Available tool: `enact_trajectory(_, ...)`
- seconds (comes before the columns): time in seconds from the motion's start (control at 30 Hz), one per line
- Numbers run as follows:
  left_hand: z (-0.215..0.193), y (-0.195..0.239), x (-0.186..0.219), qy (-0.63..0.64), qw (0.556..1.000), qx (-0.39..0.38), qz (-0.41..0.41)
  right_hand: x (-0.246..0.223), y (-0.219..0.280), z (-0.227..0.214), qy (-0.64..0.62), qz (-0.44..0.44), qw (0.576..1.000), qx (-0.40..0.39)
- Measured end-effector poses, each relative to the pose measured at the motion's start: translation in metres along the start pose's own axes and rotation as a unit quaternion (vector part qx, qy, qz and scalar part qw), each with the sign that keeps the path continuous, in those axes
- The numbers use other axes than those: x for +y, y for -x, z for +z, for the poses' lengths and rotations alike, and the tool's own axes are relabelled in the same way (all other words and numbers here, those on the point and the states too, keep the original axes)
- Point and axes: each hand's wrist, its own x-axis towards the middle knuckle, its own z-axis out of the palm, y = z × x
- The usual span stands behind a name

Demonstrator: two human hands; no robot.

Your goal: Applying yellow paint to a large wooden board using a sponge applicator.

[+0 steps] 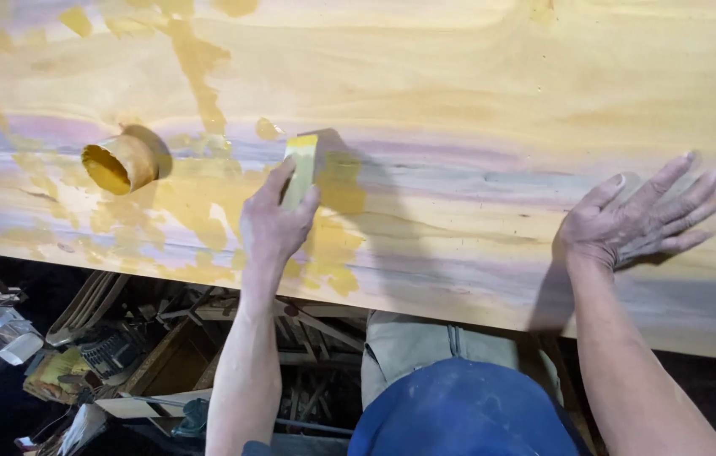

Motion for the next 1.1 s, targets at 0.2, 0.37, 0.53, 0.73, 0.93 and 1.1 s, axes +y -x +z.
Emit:
enact_trajectory(0.2,0.061,-0.018,-0.040,-0.086,0.972,0.166,0.141,-0.003,0.006,-0.005,-0.040,-0.053,0.996,0.065)
enact_trajectory(0.37,0.038,0.001,-0.048,-0.118,0.985,0.065,0.104,-0.006,0.003,-0.013,-0.032,-0.041,0.998,0.045)
enact_trajectory(0.53,0.030,-0.031,-0.040,-0.110,0.969,0.118,0.187,-0.002,0.005,-0.005,-0.036,-0.040,0.998,0.044)
enact_trajectory(0.73,0.032,-0.008,-0.065,-0.127,0.970,0.124,0.166,-0.004,0.002,-0.011,-0.026,-0.025,0.999,0.041)
enact_trajectory(0.93,0.041,-0.019,-0.067,-0.145,0.962,0.155,0.173,0.002,0.003,0.003,-0.026,-0.037,0.997,0.058)
enact_trajectory(1.1,0.004,-0.001,-0.055,-0.184,0.979,0.032,0.084,-0.003,0.001,0.001,-0.034,-0.044,0.997,0.061)
